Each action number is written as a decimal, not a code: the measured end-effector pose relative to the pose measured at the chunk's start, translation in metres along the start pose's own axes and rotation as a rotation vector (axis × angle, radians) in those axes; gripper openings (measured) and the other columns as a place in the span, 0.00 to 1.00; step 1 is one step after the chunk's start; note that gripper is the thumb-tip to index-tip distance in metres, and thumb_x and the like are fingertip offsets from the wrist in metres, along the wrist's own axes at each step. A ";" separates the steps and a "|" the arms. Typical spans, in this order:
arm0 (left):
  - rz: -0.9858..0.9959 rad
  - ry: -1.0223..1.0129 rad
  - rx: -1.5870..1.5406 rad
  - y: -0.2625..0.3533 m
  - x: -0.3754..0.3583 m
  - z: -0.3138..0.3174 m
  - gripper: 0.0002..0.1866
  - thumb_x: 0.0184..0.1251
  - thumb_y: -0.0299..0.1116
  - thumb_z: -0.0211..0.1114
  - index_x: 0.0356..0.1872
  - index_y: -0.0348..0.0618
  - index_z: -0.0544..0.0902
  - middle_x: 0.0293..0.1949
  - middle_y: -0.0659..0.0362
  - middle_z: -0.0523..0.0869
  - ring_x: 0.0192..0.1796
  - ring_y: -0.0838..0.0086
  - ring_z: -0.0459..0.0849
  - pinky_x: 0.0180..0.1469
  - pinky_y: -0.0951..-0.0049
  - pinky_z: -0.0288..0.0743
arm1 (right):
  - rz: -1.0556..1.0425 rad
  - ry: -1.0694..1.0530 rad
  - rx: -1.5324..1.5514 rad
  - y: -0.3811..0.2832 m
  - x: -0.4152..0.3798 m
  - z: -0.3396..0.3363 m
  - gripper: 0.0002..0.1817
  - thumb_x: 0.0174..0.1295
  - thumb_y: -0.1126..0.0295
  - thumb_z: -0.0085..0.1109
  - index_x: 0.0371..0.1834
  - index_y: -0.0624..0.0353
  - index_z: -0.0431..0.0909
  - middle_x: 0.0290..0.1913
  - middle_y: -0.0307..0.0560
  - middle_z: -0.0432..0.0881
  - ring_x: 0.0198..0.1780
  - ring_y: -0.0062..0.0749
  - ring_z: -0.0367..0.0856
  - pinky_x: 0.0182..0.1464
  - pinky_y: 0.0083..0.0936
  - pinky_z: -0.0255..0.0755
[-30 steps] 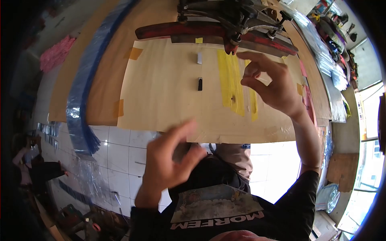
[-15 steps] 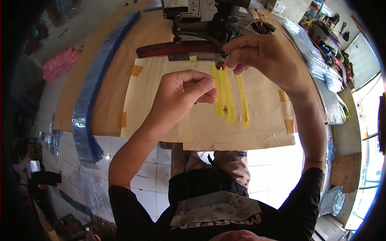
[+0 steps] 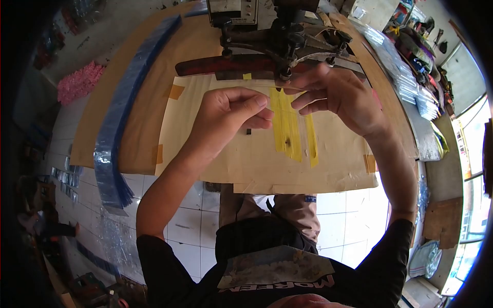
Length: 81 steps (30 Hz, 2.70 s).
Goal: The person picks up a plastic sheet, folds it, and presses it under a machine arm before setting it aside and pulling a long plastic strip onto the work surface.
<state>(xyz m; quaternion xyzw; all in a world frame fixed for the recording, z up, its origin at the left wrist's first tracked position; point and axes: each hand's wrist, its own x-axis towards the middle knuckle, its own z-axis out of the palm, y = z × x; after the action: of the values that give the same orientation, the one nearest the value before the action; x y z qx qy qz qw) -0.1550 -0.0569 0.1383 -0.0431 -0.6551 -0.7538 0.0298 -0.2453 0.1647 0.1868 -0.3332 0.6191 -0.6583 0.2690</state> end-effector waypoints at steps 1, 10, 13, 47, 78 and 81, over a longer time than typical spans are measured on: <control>-0.001 -0.001 0.000 0.000 0.000 0.000 0.12 0.68 0.34 0.65 0.42 0.33 0.84 0.33 0.51 0.88 0.33 0.70 0.89 0.41 0.73 0.84 | -0.046 0.011 -0.140 0.002 -0.001 0.000 0.20 0.72 0.58 0.54 0.47 0.68 0.81 0.42 0.48 0.86 0.40 0.24 0.85 0.47 0.22 0.79; 0.153 -0.156 -0.064 0.010 0.001 -0.011 0.17 0.68 0.34 0.64 0.52 0.32 0.79 0.38 0.48 0.88 0.38 0.66 0.89 0.46 0.70 0.84 | -0.143 0.162 -0.336 0.009 0.000 0.009 0.09 0.60 0.78 0.65 0.41 0.71 0.83 0.34 0.45 0.86 0.37 0.21 0.85 0.43 0.16 0.79; 0.077 -0.125 0.030 0.019 0.004 -0.016 0.16 0.68 0.33 0.64 0.50 0.31 0.81 0.38 0.50 0.88 0.39 0.67 0.89 0.46 0.71 0.84 | -0.169 0.177 -0.352 0.010 -0.001 0.010 0.11 0.60 0.77 0.65 0.43 0.72 0.81 0.34 0.45 0.86 0.36 0.22 0.85 0.43 0.16 0.79; -0.126 -0.473 0.069 -0.133 -0.158 0.072 0.12 0.69 0.32 0.64 0.49 0.40 0.85 0.42 0.55 0.90 0.46 0.75 0.88 0.52 0.74 0.78 | -0.316 0.286 -0.026 -0.038 -0.044 -0.022 0.08 0.67 0.72 0.57 0.43 0.65 0.81 0.35 0.45 0.85 0.31 0.24 0.84 0.38 0.23 0.82; -0.318 -0.377 -0.614 -0.105 -0.155 0.049 0.29 0.71 0.28 0.61 0.70 0.36 0.63 0.53 0.43 0.83 0.57 0.63 0.82 0.63 0.63 0.73 | -0.031 0.149 -1.512 0.145 -0.012 0.050 0.39 0.70 0.45 0.45 0.73 0.66 0.57 0.71 0.78 0.53 0.74 0.72 0.49 0.73 0.59 0.44; -0.251 -0.350 -0.695 -0.110 -0.152 0.052 0.34 0.70 0.31 0.63 0.72 0.36 0.59 0.55 0.44 0.82 0.61 0.61 0.79 0.67 0.62 0.68 | -0.025 0.133 -1.479 0.144 0.004 0.038 0.38 0.70 0.45 0.45 0.74 0.64 0.56 0.73 0.77 0.52 0.75 0.69 0.48 0.74 0.56 0.42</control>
<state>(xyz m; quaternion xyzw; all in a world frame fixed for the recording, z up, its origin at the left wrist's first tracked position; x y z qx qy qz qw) -0.0139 0.0081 0.0218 -0.0977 -0.3565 -0.9094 -0.1907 -0.2265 0.1248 0.0440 -0.3940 0.9118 -0.0914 -0.0710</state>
